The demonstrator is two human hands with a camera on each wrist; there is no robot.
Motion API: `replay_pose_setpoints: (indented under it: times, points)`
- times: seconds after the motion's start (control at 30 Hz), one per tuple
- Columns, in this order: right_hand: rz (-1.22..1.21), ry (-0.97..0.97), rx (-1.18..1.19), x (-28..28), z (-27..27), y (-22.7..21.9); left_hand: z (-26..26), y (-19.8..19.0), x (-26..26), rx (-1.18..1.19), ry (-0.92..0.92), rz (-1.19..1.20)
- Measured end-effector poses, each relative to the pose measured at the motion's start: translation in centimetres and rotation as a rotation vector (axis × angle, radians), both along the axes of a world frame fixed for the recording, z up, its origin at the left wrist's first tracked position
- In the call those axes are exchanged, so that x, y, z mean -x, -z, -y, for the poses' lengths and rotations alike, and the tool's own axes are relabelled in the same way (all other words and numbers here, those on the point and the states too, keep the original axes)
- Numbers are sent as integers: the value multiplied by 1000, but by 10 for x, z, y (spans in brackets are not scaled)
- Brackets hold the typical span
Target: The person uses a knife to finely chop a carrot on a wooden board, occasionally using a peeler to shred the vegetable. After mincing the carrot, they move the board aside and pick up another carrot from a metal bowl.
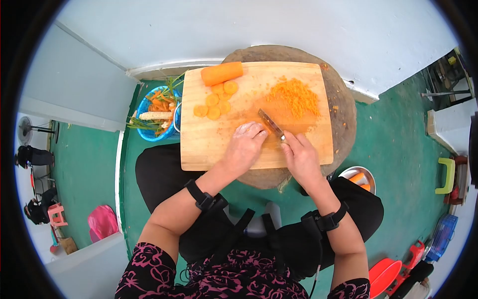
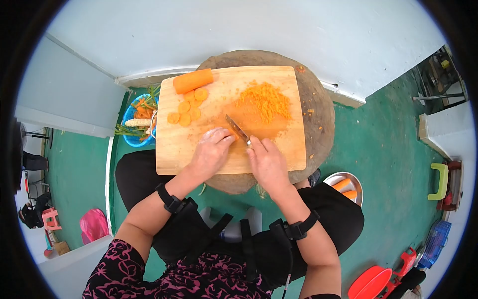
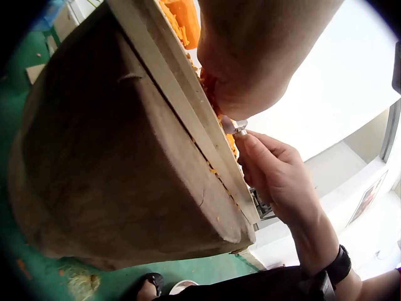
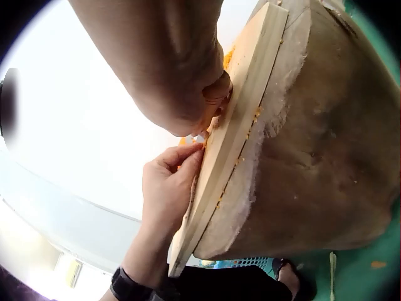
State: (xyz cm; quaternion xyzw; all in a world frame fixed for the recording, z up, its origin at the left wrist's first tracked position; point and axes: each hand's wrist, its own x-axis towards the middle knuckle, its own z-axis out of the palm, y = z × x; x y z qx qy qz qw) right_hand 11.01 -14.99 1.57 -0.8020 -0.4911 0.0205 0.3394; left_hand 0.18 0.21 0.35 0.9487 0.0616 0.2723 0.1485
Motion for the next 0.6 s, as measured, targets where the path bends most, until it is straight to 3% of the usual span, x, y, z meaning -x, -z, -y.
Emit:
replay_pose_setpoints:
  times: [0.6]
  points:
    - [78,-42,13,2,4,1,1,-5,2,12,1,-32]
